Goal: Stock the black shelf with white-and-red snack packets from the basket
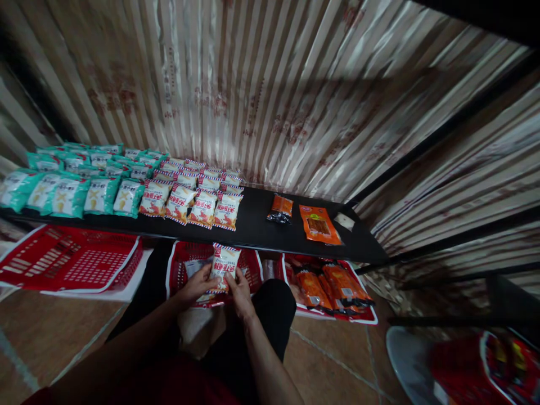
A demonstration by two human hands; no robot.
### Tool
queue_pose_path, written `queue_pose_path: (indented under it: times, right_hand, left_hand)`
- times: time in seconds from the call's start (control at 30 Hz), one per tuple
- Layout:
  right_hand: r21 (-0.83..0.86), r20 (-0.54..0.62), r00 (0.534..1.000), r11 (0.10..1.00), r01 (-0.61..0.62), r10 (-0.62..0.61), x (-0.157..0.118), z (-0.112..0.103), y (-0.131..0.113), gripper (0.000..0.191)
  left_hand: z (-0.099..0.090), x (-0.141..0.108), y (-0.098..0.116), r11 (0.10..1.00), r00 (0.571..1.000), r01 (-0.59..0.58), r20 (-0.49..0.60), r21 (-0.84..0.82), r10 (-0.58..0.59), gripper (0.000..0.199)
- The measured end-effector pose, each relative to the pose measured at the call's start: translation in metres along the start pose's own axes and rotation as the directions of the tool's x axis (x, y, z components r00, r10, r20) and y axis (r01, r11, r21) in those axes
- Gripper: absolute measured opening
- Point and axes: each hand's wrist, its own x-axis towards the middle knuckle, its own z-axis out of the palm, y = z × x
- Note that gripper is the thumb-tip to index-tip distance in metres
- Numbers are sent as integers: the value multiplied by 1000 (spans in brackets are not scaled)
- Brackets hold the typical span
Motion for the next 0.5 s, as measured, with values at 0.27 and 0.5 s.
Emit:
queue_pose_path:
  times: [0.27, 0.5]
  right_hand:
    - [-45, -15, 999, 999, 28, -29, -6, -2, -10, 41]
    - [-92, -32, 995, 991, 94, -98, -4, -12, -43, 46]
  left_hand:
    - [7, 7, -1, 999, 999, -42, 26, 31, 41, 62]
    - [22, 30, 2, 975, 985, -170, 8, 140, 170, 49]
